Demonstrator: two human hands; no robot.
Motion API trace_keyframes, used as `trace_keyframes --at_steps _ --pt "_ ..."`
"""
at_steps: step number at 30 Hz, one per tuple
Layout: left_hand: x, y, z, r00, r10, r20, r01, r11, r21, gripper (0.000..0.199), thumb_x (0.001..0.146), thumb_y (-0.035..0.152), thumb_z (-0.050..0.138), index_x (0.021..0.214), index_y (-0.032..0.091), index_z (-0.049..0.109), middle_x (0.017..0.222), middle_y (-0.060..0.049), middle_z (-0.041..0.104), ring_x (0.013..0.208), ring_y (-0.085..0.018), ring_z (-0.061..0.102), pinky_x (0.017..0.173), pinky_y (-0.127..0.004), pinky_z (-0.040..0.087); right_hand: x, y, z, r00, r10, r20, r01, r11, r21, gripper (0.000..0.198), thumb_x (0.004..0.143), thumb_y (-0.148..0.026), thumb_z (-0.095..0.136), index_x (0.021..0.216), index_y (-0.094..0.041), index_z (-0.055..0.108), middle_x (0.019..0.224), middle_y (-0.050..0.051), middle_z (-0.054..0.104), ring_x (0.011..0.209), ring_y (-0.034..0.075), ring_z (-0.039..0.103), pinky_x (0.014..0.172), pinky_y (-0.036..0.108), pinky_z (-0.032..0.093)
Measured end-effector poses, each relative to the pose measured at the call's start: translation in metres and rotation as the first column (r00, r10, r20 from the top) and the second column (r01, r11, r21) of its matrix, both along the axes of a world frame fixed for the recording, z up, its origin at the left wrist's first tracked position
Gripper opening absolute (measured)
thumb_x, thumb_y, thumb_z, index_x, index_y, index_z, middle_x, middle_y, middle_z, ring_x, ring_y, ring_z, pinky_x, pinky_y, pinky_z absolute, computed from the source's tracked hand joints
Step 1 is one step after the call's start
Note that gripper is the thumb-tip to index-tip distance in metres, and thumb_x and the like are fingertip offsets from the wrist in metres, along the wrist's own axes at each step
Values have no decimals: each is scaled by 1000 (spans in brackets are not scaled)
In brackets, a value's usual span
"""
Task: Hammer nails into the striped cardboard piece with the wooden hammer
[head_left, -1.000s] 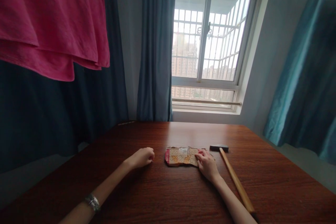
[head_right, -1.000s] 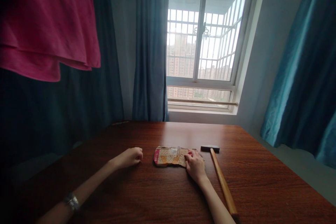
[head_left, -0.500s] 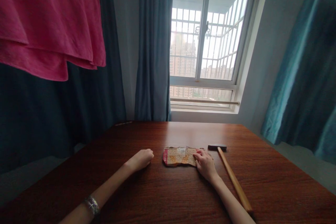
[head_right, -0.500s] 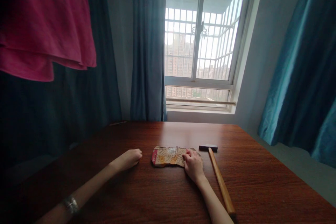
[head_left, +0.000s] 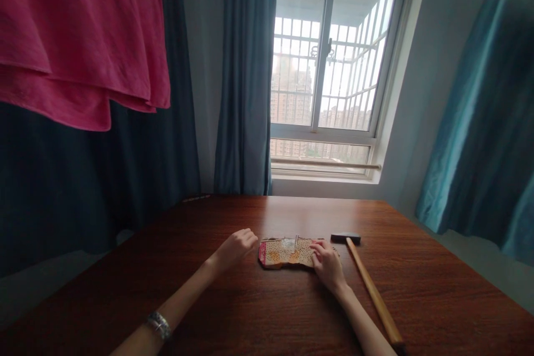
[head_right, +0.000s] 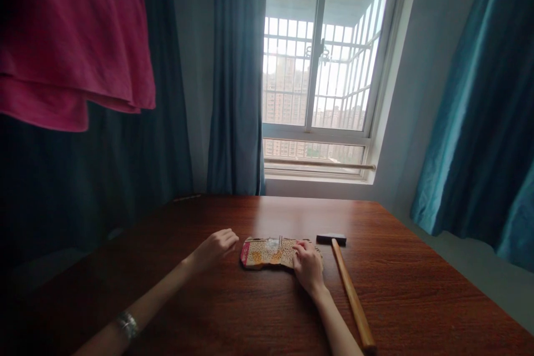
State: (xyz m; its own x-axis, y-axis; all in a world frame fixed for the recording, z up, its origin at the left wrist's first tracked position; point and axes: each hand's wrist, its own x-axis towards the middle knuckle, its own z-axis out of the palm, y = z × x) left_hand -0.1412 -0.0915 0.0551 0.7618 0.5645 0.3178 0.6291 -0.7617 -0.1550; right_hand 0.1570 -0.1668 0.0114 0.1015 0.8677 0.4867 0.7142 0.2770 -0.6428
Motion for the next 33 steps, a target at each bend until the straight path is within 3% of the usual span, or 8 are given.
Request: trace_keyframes --at_steps 3,5,10,16,21,27,30,33 --pt "10 -6 4 990 -112 84 107 992 61 23 89 17 32 82 15 54 82 -6 56 80 -18 51 78 -32 42 -21 -8 9 983 40 -180 -40 999 0 23 74 -20 46 86 -22 65 92 6 60 86 21 55 80 32 41" --pt "16 -9 1 971 -205 127 194 977 95 23 89 18 32 86 16 55 84 -7 57 82 -17 52 80 -33 43 -40 -13 12 946 78 -314 -93 995 -34 19 72 -22 49 79 -22 67 79 4 61 72 18 56 66 29 44" --pt "30 -21 -10 919 -355 171 328 930 165 25 90 19 31 101 17 54 96 -8 60 92 -17 54 88 -36 45 -79 -12 7 728 59 -683 -251 950 -186 22 69 -31 52 76 -16 66 56 0 56 39 9 42 36 22 33" --pt "38 -42 -8 907 -399 136 375 911 170 29 90 18 32 110 18 52 102 -8 61 99 -18 55 91 -36 45 -88 -5 4 409 -36 -912 -434 871 -229 31 60 -43 65 76 -16 65 68 2 62 42 4 44 34 16 27" --pt "44 -52 -3 879 -468 90 442 871 213 31 89 15 33 114 17 51 105 -9 61 99 -19 55 88 -36 47 -83 -9 7 265 -85 -961 -500 839 -212 31 58 -43 71 74 -18 63 68 -1 60 44 4 44 36 14 28" --pt "53 -55 -6 857 -512 57 492 846 206 30 87 13 34 110 18 53 104 -8 62 97 -19 56 85 -35 47 -74 -19 10 280 -28 -960 -561 806 -188 28 60 -39 72 74 -17 64 62 -2 55 49 6 48 39 16 34" --pt "58 -53 -12 869 -488 86 467 864 186 32 87 14 35 116 18 49 109 -10 59 100 -20 54 87 -35 46 -65 -17 10 359 -11 -933 -507 837 -205 26 63 -39 69 77 -17 64 63 -1 56 53 8 51 42 17 36" --pt "64 -47 -22 888 -393 240 362 918 163 38 85 16 37 122 17 43 115 -10 54 106 -21 50 91 -38 43 -48 -6 10 486 -8 -874 -389 894 -225 27 65 -41 67 80 -18 64 67 0 60 53 9 52 42 18 37"
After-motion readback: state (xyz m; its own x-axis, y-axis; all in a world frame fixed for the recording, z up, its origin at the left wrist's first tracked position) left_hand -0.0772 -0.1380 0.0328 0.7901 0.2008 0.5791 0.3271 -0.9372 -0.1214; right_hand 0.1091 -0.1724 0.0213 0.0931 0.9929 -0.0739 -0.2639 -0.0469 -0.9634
